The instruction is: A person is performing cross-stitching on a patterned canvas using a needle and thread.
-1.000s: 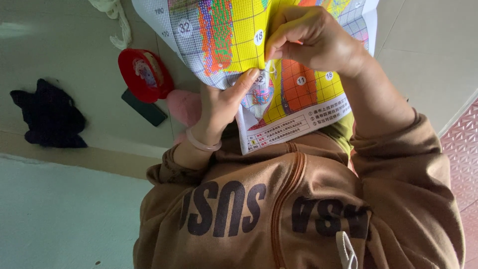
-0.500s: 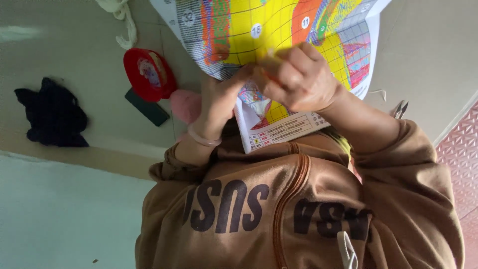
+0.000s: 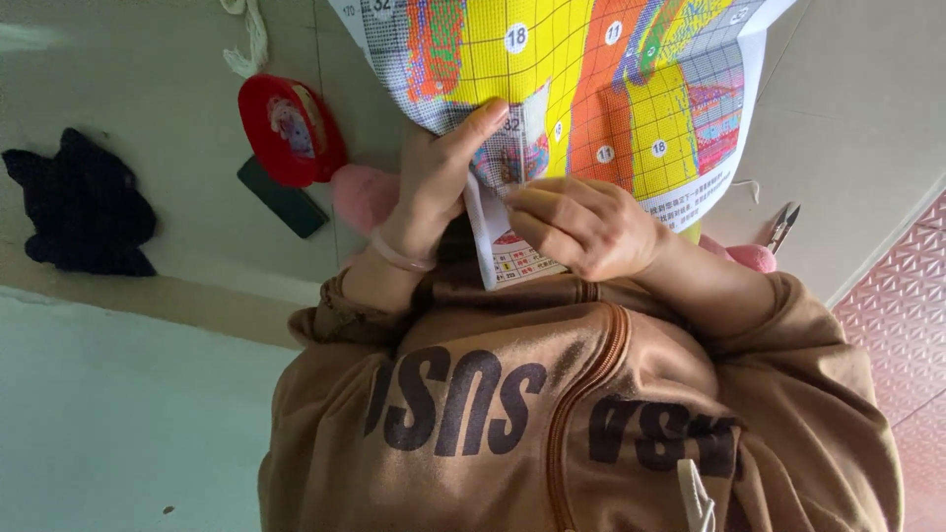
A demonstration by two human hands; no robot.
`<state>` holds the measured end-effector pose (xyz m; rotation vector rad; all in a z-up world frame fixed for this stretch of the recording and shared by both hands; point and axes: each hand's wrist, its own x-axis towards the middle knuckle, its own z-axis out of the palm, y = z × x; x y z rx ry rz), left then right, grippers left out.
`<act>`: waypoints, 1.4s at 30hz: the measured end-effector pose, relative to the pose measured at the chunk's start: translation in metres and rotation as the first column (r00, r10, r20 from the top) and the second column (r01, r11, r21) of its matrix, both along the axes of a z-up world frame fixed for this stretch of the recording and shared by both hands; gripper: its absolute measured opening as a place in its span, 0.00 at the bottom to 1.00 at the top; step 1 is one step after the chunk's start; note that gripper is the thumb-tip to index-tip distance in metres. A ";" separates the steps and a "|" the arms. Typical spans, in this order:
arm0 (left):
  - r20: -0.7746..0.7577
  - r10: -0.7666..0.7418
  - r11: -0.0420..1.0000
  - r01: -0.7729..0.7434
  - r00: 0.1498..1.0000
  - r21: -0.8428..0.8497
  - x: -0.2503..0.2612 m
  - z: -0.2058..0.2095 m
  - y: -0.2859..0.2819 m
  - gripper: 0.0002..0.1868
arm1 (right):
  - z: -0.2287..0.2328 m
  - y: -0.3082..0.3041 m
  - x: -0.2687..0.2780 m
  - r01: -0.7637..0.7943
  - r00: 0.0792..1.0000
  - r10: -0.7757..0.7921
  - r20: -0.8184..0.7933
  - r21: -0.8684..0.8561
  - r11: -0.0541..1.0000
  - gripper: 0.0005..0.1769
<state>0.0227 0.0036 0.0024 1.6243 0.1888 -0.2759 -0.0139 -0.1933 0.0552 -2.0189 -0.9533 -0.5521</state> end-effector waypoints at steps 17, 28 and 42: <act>-0.104 -0.123 0.777 0.031 0.987 -0.629 0.021 0.021 -0.004 0.23 | -0.031 -0.042 -0.021 0.121 0.654 0.418 -0.631 0.632 0.766 0.55; 0.542 0.111 0.967 -0.215 0.833 0.133 0.049 0.056 0.053 0.19 | -0.039 -0.046 0.059 0.417 0.604 0.314 -0.732 0.626 0.658 0.09; 0.385 -0.710 0.700 0.529 0.590 0.480 0.111 0.072 -0.033 0.15 | -0.014 -0.036 0.073 0.351 0.719 0.113 -0.685 0.499 0.792 0.06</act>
